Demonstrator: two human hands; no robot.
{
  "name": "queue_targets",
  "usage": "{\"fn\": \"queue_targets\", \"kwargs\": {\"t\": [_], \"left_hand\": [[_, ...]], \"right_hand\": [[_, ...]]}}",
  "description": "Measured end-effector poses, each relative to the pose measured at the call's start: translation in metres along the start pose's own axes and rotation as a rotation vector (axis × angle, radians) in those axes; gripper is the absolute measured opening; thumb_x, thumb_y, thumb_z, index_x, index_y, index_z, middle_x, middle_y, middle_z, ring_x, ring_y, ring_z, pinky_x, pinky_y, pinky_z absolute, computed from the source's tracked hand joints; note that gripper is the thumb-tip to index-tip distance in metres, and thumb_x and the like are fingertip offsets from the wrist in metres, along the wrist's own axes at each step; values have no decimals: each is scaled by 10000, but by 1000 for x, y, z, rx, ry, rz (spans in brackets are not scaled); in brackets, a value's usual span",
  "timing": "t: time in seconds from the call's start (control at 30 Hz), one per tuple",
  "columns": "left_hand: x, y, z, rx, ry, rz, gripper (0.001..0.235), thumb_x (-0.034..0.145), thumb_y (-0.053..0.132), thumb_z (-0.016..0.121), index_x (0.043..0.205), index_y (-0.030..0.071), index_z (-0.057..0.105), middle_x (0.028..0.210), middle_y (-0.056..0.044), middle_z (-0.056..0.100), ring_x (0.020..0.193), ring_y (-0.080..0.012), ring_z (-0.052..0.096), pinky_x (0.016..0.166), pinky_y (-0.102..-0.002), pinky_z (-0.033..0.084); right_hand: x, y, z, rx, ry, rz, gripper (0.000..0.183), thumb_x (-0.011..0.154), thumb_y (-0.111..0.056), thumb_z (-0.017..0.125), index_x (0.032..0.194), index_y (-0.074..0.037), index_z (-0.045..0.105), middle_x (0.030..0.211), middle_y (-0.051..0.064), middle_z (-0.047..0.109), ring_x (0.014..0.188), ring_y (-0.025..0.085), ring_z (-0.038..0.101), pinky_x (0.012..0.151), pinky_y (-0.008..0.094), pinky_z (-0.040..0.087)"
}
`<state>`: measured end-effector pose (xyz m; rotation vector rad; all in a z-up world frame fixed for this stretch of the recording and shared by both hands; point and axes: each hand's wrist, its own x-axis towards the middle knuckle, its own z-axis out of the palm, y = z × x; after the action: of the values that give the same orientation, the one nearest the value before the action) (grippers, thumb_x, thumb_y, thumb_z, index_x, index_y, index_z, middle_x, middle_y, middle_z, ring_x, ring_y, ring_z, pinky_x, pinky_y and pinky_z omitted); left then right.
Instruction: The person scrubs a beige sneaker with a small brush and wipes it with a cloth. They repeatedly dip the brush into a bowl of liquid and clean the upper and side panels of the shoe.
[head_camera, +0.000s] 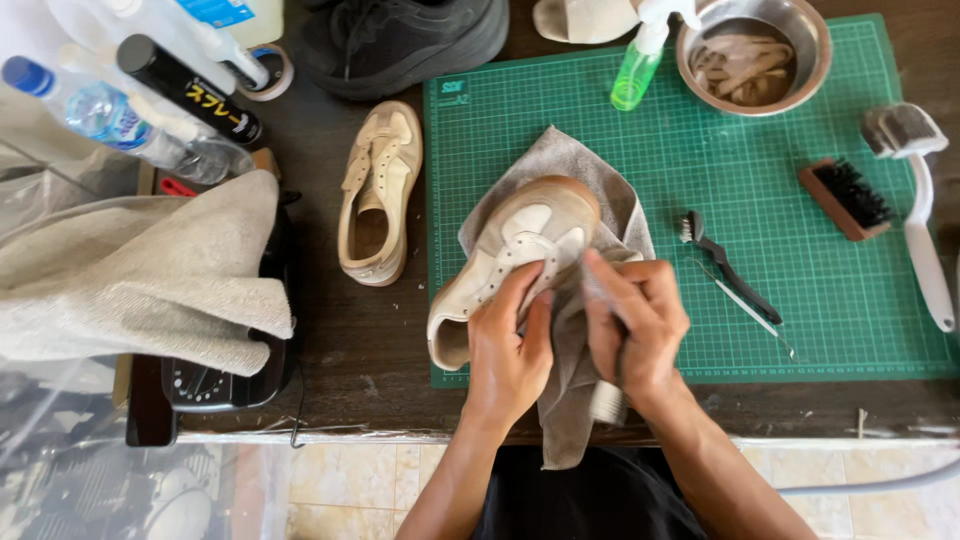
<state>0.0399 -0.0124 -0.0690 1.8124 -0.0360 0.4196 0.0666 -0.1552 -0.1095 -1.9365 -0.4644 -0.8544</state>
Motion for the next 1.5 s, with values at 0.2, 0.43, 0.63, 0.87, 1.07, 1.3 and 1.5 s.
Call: {"fn": "queue_targets", "kwargs": {"t": [0.2,0.43,0.63,0.87,1.07,1.3,1.5], "left_hand": [[1,-2,0,-9,-6,14,331,905,-115,597,1209,-20,690,1061,-240,765,1012,-435,738,867,-511,594],[-14,-12,16,42,-98,-22,368,921,-100,560,1222,66,692,961,-178,775,888,-398,766,786,-478,616],[-17,-8,24,112,-93,8,292,935,-26,569,1173,97,685,890,-202,763,863,-435,751,712,-509,608],[-5,7,18,168,-77,56,289,937,-27,529,1136,105,691,854,-203,756,846,-434,748,709,-487,607],[-2,11,18,168,-131,-6,230,961,10,519,1099,82,688,830,-211,747,806,-439,750,729,-511,601],[-10,-16,21,276,37,121,166,895,64,709,1043,93,777,812,-140,776,706,-358,751,642,-434,609],[-16,-23,15,294,169,129,84,811,255,843,802,181,806,689,-15,754,632,-210,746,627,-286,597]], "right_hand": [[-2,-10,-2,89,-100,53,237,858,18,718,1046,-71,831,787,95,599,610,270,616,580,383,544],[-7,5,7,-35,-23,-40,201,925,14,705,1085,-14,822,827,106,580,631,265,603,617,359,536],[-6,17,-7,44,-5,-9,184,931,9,710,1075,0,824,817,85,569,639,191,569,637,324,534],[-1,10,-8,17,-138,-22,200,924,-25,705,1075,-71,827,789,63,576,597,240,625,602,323,551],[4,10,-3,-34,-191,-36,192,945,-67,688,1089,-96,812,786,93,581,600,296,639,578,377,555],[3,32,-53,148,-200,326,271,990,-139,572,1140,-33,771,923,157,702,761,242,676,742,394,541],[32,32,-46,128,-104,429,402,972,26,622,1369,88,620,1126,301,691,1056,330,659,960,486,516]]}}
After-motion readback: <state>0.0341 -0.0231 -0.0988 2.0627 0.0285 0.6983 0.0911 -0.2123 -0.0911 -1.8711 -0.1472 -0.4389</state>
